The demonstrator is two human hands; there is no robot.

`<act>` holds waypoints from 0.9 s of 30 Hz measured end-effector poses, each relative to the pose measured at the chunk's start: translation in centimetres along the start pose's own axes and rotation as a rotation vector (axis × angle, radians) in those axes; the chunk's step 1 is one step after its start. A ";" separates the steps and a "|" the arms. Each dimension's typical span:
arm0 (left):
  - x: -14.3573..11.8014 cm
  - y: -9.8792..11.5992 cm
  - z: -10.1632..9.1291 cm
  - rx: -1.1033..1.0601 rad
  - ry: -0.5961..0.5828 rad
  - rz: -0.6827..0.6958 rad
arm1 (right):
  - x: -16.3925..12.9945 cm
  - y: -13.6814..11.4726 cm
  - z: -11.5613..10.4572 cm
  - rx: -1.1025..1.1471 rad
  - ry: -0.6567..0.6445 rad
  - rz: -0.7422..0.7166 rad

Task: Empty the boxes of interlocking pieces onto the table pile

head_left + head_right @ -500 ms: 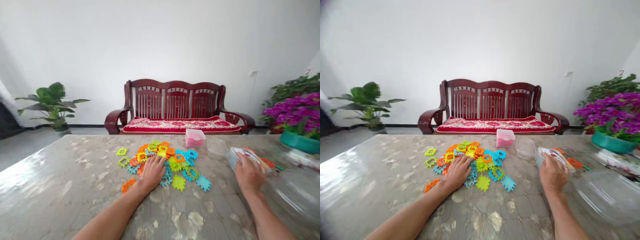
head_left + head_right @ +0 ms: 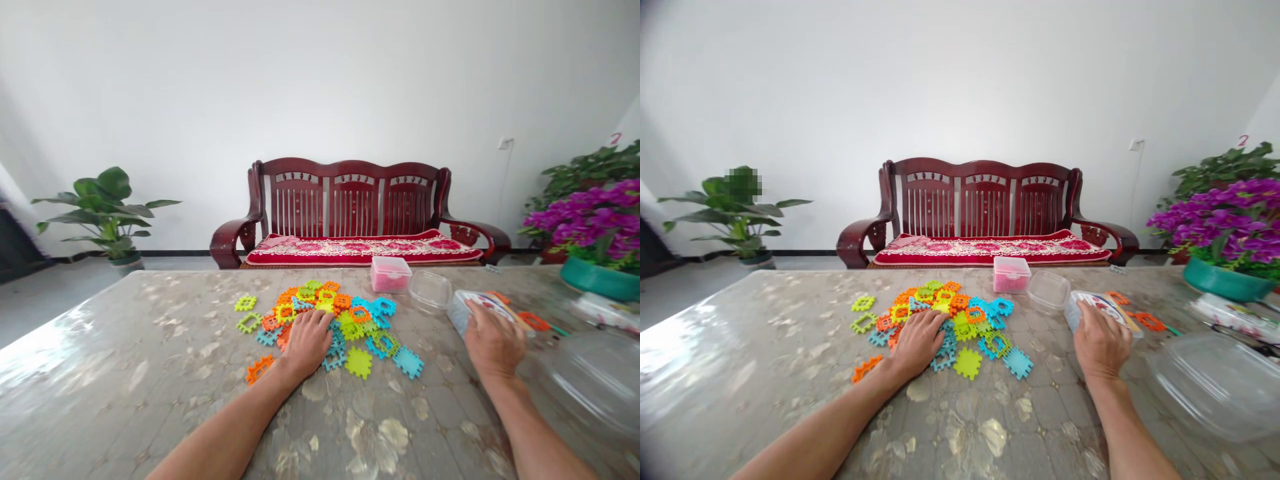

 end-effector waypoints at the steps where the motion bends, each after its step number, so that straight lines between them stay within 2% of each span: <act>1: 0.0 0.0 0.0 -0.001 0.000 0.000 | 0.0 0.0 0.0 -0.005 0.003 -0.004; 27: 0.2 0.1 0.0 0.010 -0.016 -0.019 | -0.3 0.2 0.5 0.019 0.028 0.001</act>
Point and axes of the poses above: each hand's wrist, its own x-axis towards the middle knuckle, its own z-axis out of the palm, y = z × x, the point moved 6 cm from there along x, towards the middle knuckle, and after that the axes turned 15 degrees about z, right-handed, at the moved point
